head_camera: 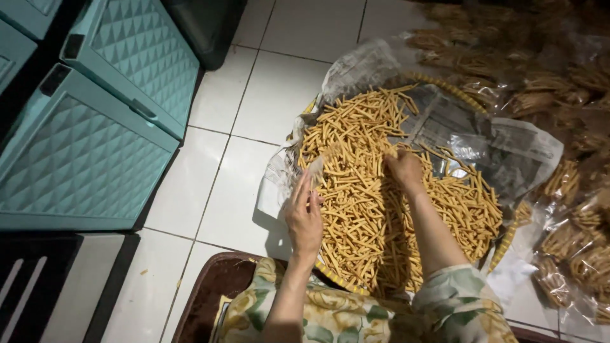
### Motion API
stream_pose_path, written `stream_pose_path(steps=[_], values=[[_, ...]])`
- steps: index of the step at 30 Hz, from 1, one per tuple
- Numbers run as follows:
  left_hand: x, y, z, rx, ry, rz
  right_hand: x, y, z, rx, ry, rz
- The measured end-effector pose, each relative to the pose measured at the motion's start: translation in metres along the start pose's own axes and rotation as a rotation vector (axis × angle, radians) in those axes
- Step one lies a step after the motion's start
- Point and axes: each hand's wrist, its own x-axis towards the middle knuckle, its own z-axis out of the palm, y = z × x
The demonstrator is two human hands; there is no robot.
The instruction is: Packaging thin stick-like snacks into small plastic bags from a large basket
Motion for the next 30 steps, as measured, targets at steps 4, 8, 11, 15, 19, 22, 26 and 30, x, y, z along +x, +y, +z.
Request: stream_pose_path(steps=[4, 8, 11, 15, 19, 22, 26, 30], values=[[-0.007, 0.033, -0.009, -0.019, -0.012, -0.029, -0.001, -0.002, -0.024, 0.268, 0.067, -0.073], [-0.005, 0.027, -0.009, -0.072, -0.013, -0.106, 0.036, 0.023, 0.001, 0.551, 0.103, -0.073], [0.0, 0.019, -0.008, -0.114, 0.031, -0.111, 0.066, 0.044, 0.023, 0.575, 0.056, -0.001], [0.001, -0.023, 0.001, -0.105, 0.172, -0.114, 0.063, 0.018, 0.004, 0.35, -0.021, -0.174], [0.004, 0.014, -0.009, -0.101, 0.205, -0.119, -0.013, -0.089, -0.052, 0.122, -0.077, -0.222], [0.002, 0.002, -0.006, -0.094, 0.212, -0.055, -0.012, -0.112, -0.036, -0.101, -0.025, -0.252], [-0.001, 0.0, -0.005, -0.096, 0.218, -0.028, -0.032, -0.146, -0.009, -0.224, -0.019, -0.241], [-0.003, 0.001, -0.003, -0.161, 0.212, -0.084, -0.118, -0.236, -0.061, -0.321, -0.152, -0.187]])
